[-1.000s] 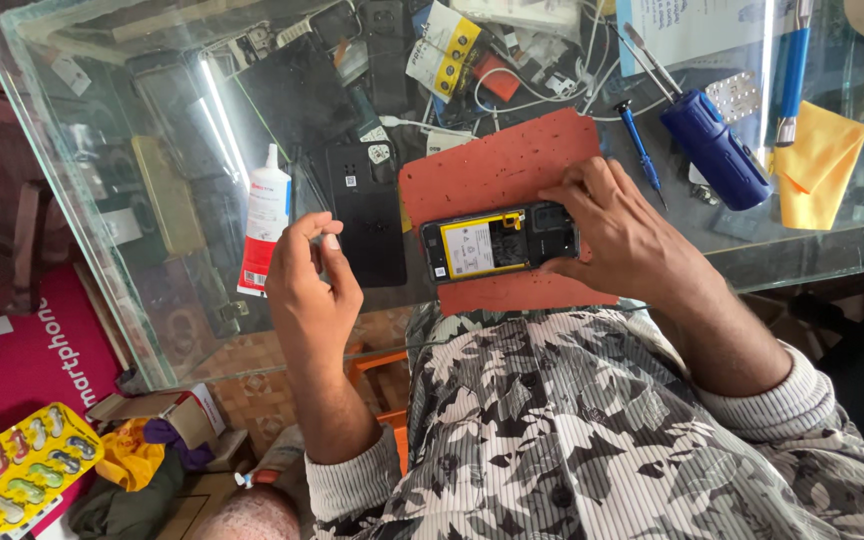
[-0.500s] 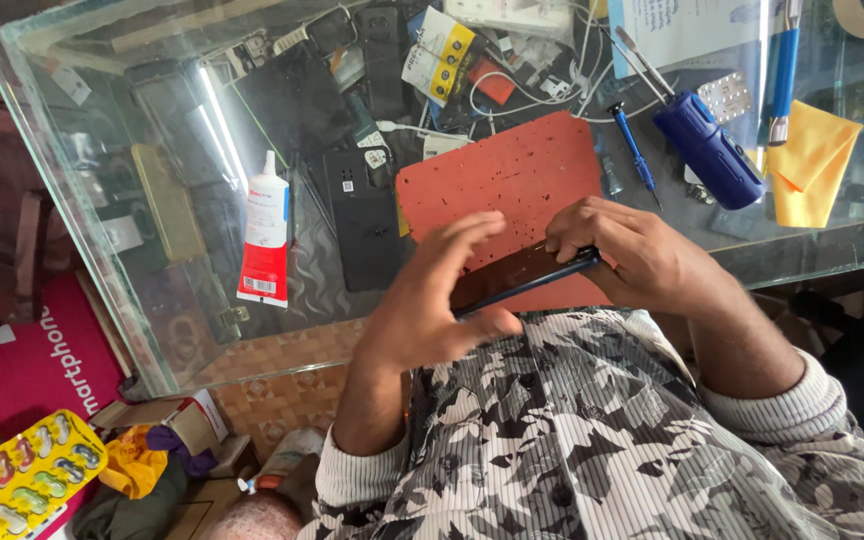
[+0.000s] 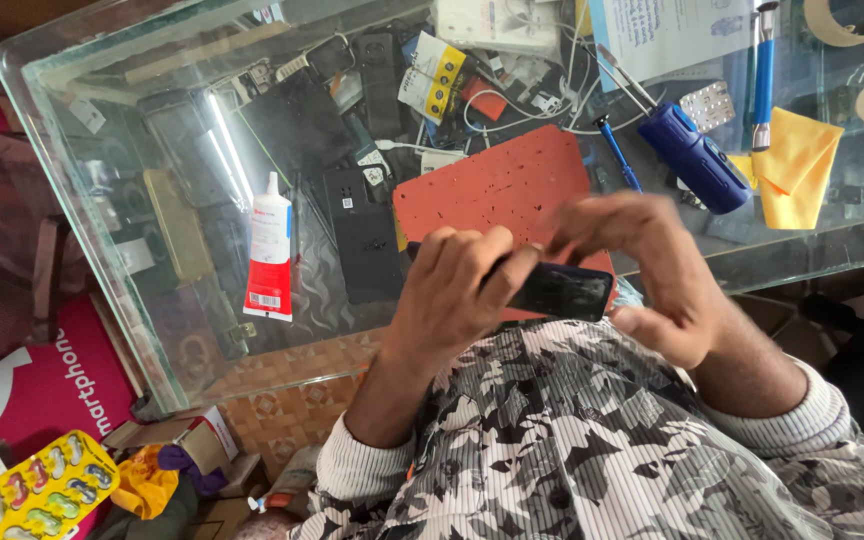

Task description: The person uses a screwdriver to remove screws from a smartphone's back cover, then uses a prying tool to separate the cover from the phone body. The person sets the cover aside and continues to manipulate the phone's internal components.

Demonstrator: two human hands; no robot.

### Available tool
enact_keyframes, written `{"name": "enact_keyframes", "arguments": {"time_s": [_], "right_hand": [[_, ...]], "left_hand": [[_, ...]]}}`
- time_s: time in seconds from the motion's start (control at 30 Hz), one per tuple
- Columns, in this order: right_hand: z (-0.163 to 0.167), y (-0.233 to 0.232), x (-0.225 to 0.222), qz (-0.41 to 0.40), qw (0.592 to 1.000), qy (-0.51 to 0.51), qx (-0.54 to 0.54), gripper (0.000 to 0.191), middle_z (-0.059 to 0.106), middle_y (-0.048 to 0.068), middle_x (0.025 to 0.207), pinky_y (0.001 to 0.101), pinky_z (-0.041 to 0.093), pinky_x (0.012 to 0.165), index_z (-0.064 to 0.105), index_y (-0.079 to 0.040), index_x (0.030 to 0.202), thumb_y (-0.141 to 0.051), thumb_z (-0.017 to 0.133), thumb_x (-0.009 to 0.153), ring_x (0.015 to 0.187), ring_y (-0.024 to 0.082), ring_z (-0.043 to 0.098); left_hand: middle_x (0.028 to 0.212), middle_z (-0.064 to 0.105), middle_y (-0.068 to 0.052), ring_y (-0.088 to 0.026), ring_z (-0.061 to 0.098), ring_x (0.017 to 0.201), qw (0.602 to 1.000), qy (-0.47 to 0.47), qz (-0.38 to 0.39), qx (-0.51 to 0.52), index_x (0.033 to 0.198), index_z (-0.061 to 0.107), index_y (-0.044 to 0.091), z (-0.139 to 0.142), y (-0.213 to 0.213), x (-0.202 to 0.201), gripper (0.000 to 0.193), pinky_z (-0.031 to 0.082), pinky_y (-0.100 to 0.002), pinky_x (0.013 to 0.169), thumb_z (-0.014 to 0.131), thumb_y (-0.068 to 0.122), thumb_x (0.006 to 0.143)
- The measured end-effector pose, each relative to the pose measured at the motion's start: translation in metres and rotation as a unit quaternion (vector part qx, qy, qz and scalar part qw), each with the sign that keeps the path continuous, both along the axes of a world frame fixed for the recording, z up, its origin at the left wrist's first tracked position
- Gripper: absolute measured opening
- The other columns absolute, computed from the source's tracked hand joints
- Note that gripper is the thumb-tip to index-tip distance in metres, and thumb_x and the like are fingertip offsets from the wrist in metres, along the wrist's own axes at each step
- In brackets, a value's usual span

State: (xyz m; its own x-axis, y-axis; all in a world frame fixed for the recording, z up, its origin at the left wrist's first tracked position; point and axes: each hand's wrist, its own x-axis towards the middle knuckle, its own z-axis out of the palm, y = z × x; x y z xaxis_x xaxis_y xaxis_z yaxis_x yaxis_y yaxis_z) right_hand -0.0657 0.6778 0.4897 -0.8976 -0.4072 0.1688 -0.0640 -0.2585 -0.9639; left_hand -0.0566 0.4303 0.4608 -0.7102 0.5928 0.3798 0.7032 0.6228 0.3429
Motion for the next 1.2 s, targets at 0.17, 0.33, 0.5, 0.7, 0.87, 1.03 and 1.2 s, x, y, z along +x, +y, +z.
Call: {"name": "enact_keyframes", "arguments": {"time_s": [0.17,0.33,0.5,0.7,0.87,1.03,1.2], "right_hand": [[-0.006,0.003,0.013,-0.038,0.945,0.182,0.268,0.044,0.075,0.02,0.116,0.0362,0.065,0.085,0.06,0.007,0.126,-0.002,0.076,0.086,0.101,0.027,0.078],[-0.011,0.001,0.017,-0.105,0.932,0.23,0.262,0.029,0.076,0.02,0.111,0.0358,0.065,0.081,0.064,0.005,0.118,0.002,0.072,0.09,0.098,0.026,0.078],[-0.012,-0.004,0.019,-0.171,0.946,0.239,0.135,0.02,0.07,0.026,0.12,0.0448,0.064,0.1,0.055,0.002,0.116,-0.001,0.067,0.101,0.119,0.034,0.072],[-0.008,-0.023,0.016,-0.136,0.945,0.246,0.166,0.028,0.071,0.026,0.122,0.041,0.063,0.1,0.052,-0.001,0.112,-0.012,0.075,0.1,0.119,0.035,0.072],[-0.007,0.012,-0.005,-0.214,0.86,0.295,0.358,0.027,0.073,0.021,0.097,0.0443,0.059,0.073,0.06,0.002,0.11,-0.011,0.069,0.088,0.096,0.035,0.078],[-0.027,0.055,-0.024,-0.227,0.663,0.192,0.687,0.068,0.066,0.021,0.112,0.0535,0.048,0.084,0.062,0.013,0.13,-0.028,0.088,0.081,0.1,0.038,0.059],[-0.052,0.065,-0.026,-0.235,0.699,0.186,0.65,0.044,0.062,0.017,0.11,0.0492,0.053,0.091,0.062,0.0,0.125,-0.02,0.084,0.092,0.106,0.038,0.062]], "left_hand": [[0.132,0.046,0.0,-0.019,0.051,0.12,0.981,0.17,0.001,-0.089,0.143,0.054,0.017,-0.011,0.001,-0.001,0.042,0.043,-0.044,0.107,0.077,0.022,0.108],[0.152,0.025,-0.003,-0.022,0.033,0.142,0.984,0.071,0.108,0.126,0.154,0.031,0.018,-0.003,0.009,-0.003,0.072,0.031,-0.046,0.127,0.073,0.045,0.102],[0.161,0.013,-0.012,-0.03,0.022,0.15,0.752,-0.316,0.101,0.57,0.162,0.004,0.008,-0.002,0.033,0.005,0.114,0.025,-0.05,0.13,0.065,0.074,0.092],[0.134,0.052,-0.009,-0.028,0.056,0.14,0.536,-0.488,-0.021,0.689,0.156,0.015,0.013,-0.018,0.064,0.015,0.094,0.043,-0.049,0.124,0.081,0.038,0.093],[0.089,0.053,-0.002,-0.012,0.06,0.071,0.566,-0.476,0.128,0.661,0.141,0.038,0.003,-0.042,0.055,-0.007,0.064,0.058,-0.038,0.068,0.078,0.01,0.091],[0.093,0.054,0.003,-0.003,0.051,0.079,0.654,-0.434,0.171,0.595,0.135,0.054,0.003,-0.046,0.041,-0.013,0.052,0.045,-0.022,0.072,0.08,0.016,0.092],[0.095,0.059,0.003,-0.006,0.054,0.083,0.701,-0.401,0.193,0.557,0.125,0.06,0.0,-0.034,0.033,-0.027,0.045,0.047,-0.024,0.075,0.084,0.023,0.094]]}}
